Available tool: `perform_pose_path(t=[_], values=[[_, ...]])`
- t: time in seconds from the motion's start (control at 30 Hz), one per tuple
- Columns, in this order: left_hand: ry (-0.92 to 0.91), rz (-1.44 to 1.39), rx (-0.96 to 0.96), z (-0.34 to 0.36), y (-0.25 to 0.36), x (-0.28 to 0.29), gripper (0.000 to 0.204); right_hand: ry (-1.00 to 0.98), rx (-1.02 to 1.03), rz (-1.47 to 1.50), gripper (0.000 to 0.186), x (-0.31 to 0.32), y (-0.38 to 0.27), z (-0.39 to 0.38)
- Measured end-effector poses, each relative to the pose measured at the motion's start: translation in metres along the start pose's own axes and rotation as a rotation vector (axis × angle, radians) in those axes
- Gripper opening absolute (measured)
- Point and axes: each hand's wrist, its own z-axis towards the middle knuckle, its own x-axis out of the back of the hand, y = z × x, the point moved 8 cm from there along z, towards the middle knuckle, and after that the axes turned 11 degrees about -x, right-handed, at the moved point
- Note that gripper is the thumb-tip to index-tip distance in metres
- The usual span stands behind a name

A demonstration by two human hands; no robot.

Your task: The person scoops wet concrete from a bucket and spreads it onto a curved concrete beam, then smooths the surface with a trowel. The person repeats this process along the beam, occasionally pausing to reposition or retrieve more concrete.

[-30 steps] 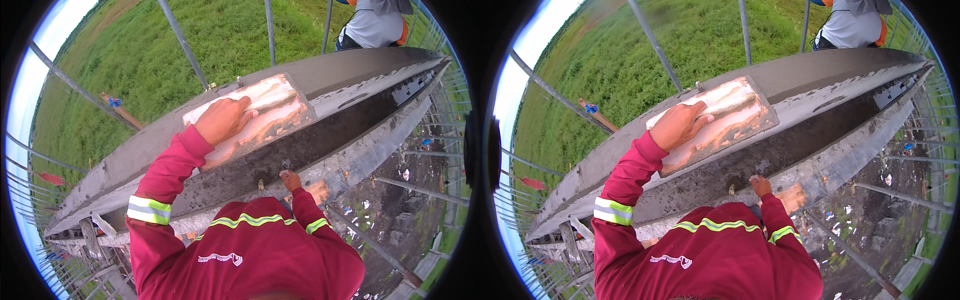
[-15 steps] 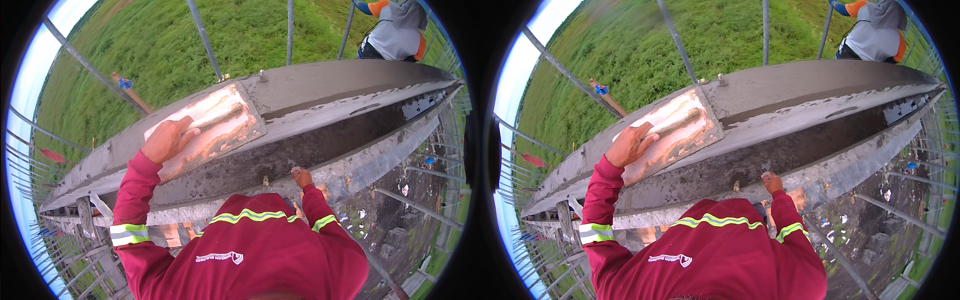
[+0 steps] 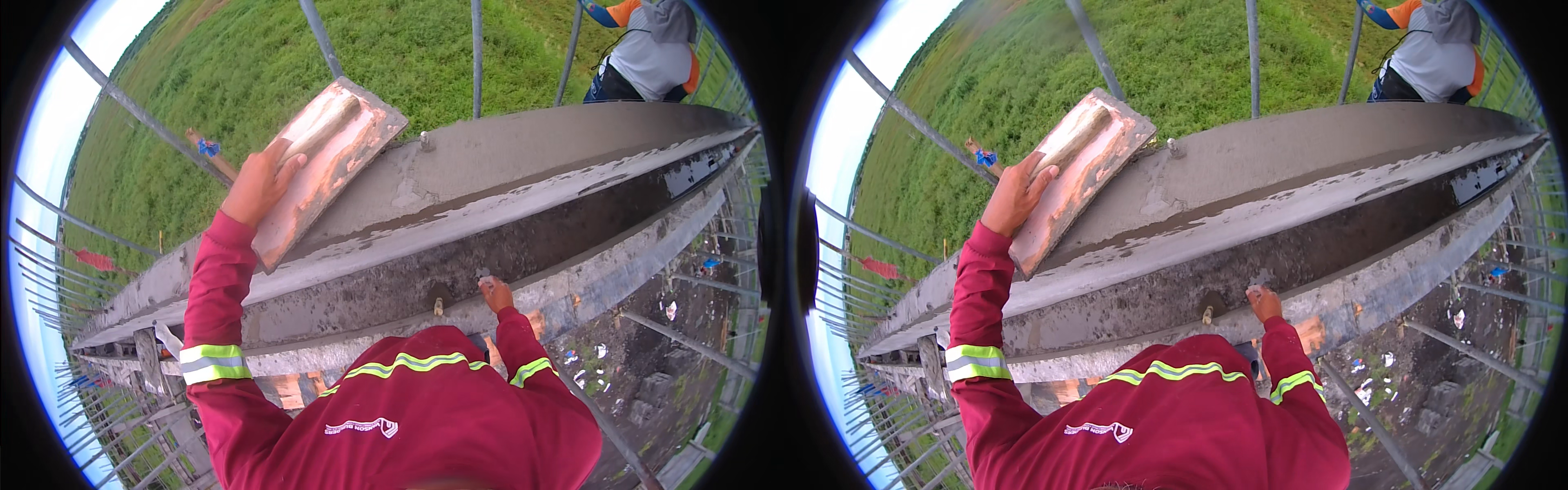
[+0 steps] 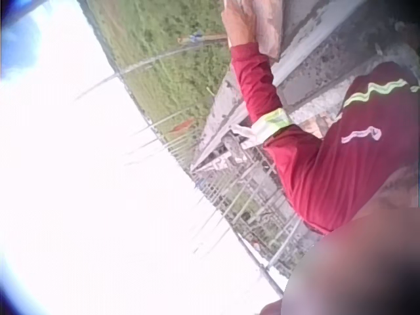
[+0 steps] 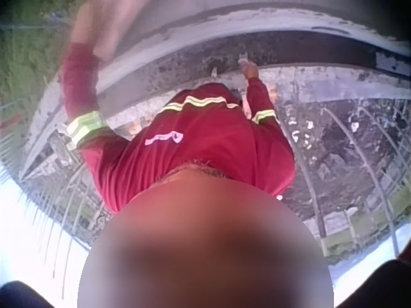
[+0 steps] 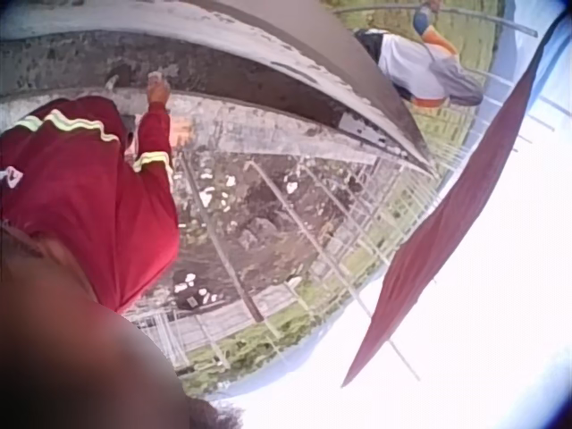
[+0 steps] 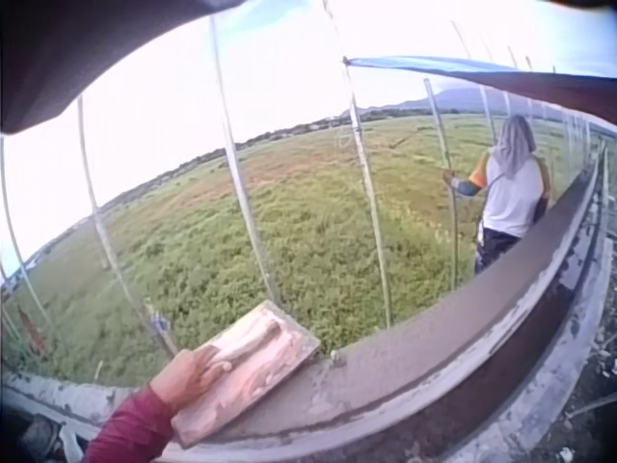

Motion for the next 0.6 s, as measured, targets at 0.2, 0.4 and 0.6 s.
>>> perform_pose_path(t=[0.2,0.4,0.6], values=[[-0.131,-0.061,-0.160,0.088,0.010,-0.054,0.040,0.034,-0.026,0.058,0.022,0.013,-0.005,0.001],[-0.174,-0.056,-0.198,0.104,0.010,-0.077,0.042,0.074,-0.128,-0.089,0.028,0.025,0.005,-0.011],[-0.178,-0.080,-0.081,0.050,-0.003,-0.062,0.040,0.045,-0.085,-0.082,0.033,0.013,0.010,-0.003]])
